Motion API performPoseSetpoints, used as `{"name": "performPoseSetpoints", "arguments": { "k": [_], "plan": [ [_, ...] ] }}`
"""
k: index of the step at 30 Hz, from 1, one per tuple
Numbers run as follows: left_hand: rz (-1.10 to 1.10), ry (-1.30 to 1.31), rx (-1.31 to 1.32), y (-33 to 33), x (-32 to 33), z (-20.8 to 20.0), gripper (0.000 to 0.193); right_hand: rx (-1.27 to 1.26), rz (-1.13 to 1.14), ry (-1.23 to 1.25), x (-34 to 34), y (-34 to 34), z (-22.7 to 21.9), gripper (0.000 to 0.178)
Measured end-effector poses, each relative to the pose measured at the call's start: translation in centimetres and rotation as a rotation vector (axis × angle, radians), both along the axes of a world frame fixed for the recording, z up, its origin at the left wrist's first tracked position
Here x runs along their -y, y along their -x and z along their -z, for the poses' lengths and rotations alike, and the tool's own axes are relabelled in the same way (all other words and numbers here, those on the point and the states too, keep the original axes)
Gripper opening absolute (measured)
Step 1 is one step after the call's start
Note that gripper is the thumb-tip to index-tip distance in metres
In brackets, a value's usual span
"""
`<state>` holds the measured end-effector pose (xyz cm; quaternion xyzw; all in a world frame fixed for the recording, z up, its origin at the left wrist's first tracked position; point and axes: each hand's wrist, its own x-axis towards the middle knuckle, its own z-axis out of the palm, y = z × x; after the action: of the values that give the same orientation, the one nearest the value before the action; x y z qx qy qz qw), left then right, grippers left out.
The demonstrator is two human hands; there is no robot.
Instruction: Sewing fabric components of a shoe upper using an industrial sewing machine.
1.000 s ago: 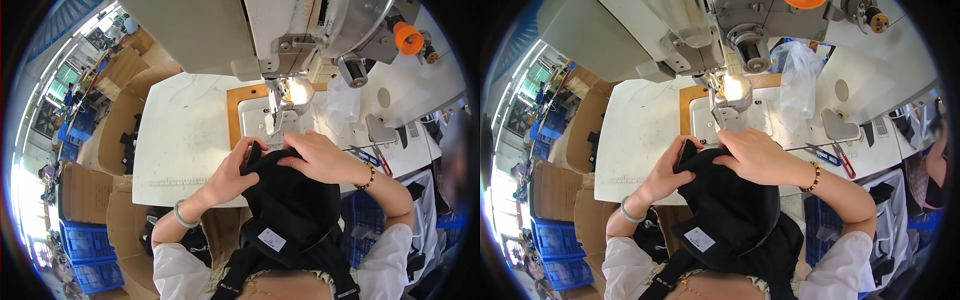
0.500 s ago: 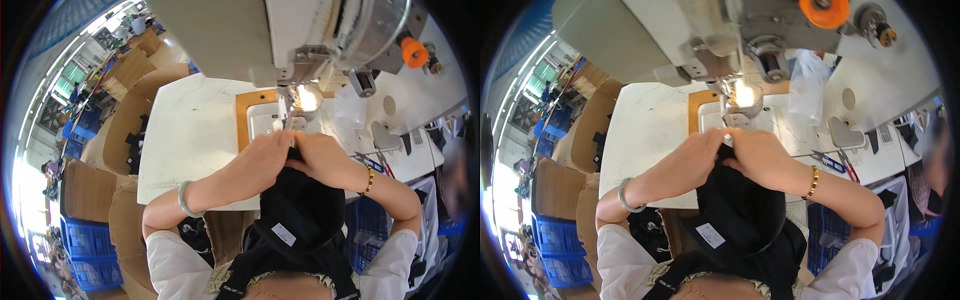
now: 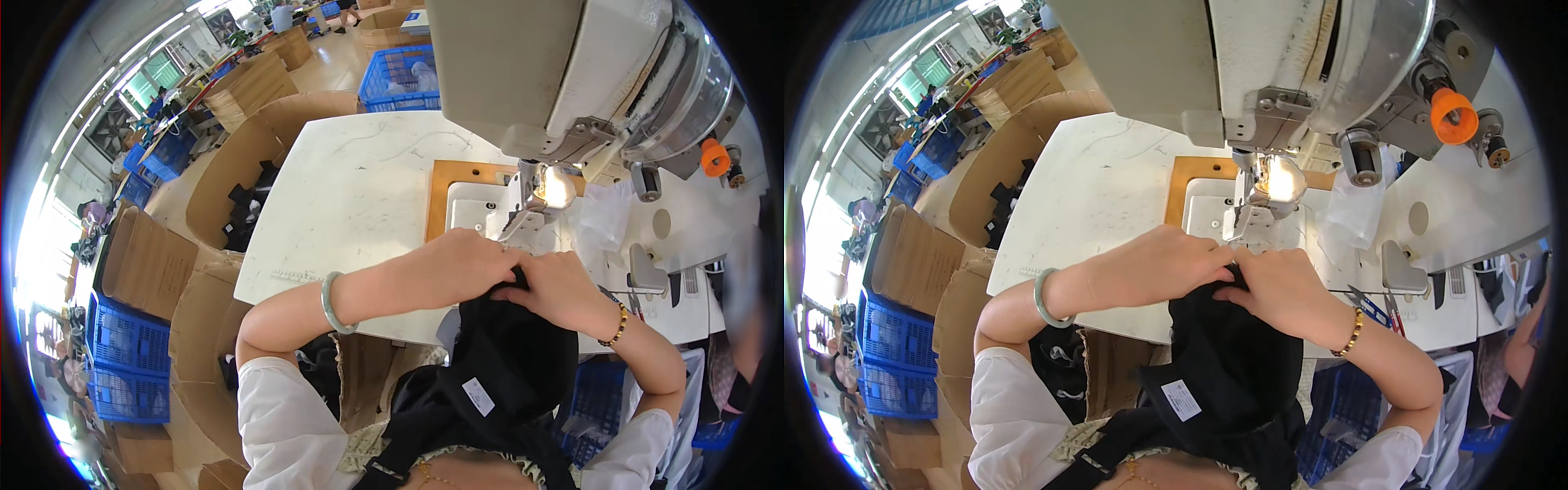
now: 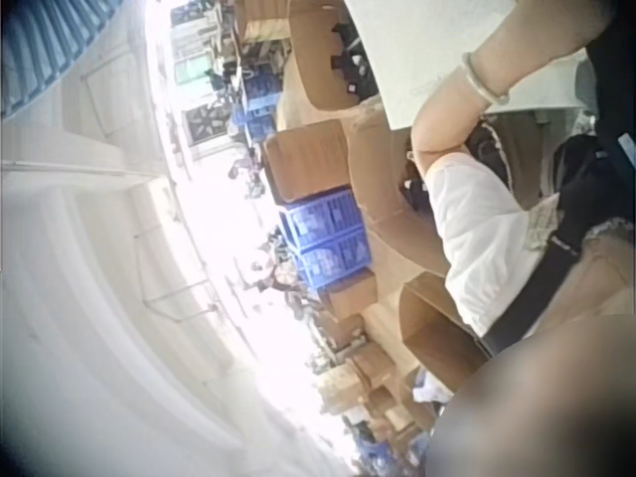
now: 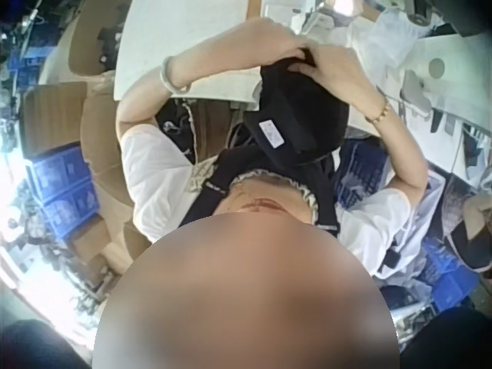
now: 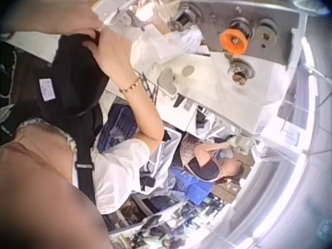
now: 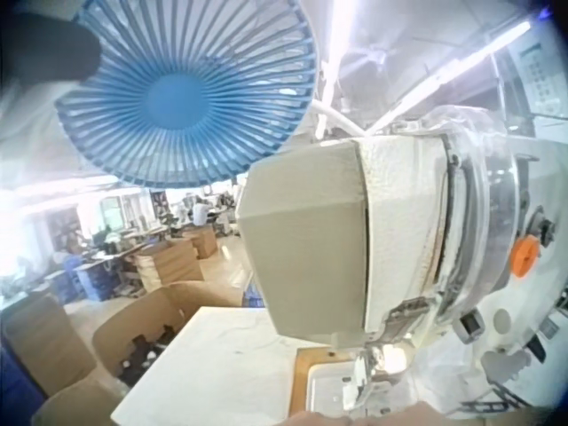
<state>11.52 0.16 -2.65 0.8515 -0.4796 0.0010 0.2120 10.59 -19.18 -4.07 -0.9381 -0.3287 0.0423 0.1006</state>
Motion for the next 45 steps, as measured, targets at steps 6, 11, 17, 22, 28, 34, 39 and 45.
{"name": "performPoseSetpoints", "arguments": {
  "k": [6, 11, 17, 22, 28, 34, 39, 45],
  "plan": [
    [-0.031, -0.211, 0.215, 0.4, 0.3, -0.3, 0.021, -0.149, 0.0, -0.054, 0.6, 0.0, -0.1, 0.036],
    [-0.128, -0.248, 0.115, 0.3, 0.5, -0.1, 0.025, -0.055, -0.071, -0.048, 0.2, 0.5, 0.2, 0.031],
    [-0.211, -0.407, -0.066, 0.3, -0.8, -1.1, 0.031, -0.062, -0.088, -0.028, -0.7, 0.1, -0.7, 0.031],
    [-0.178, -0.458, -0.099, 0.2, -0.5, -1.1, 0.029, -0.06, -0.127, -0.133, -0.2, 0.2, 1.3, 0.029],
    [-0.233, -0.488, -0.261, 0.3, -0.3, -0.9, 0.026, 0.069, -0.142, -0.053, -1.6, 1.6, 0.6, 0.028],
    [-0.356, -0.571, -0.021, 0.4, -4.7, -4.3, 0.02, 0.477, -0.235, -0.412, 2.2, 3.1, -1.4, 0.03],
    [-0.79, -0.605, 0.253, -0.7, -8.2, -9.7, 0.017, 0.121, 0.315, -0.465, 7.2, 3.1, -2.4, 0.037],
    [-0.762, -0.435, 1.197, -9.3, -3.4, -4.4, 0.013, 0.805, 0.287, -0.596, 7.1, -3.6, -0.4, 0.043]
  ]
}}
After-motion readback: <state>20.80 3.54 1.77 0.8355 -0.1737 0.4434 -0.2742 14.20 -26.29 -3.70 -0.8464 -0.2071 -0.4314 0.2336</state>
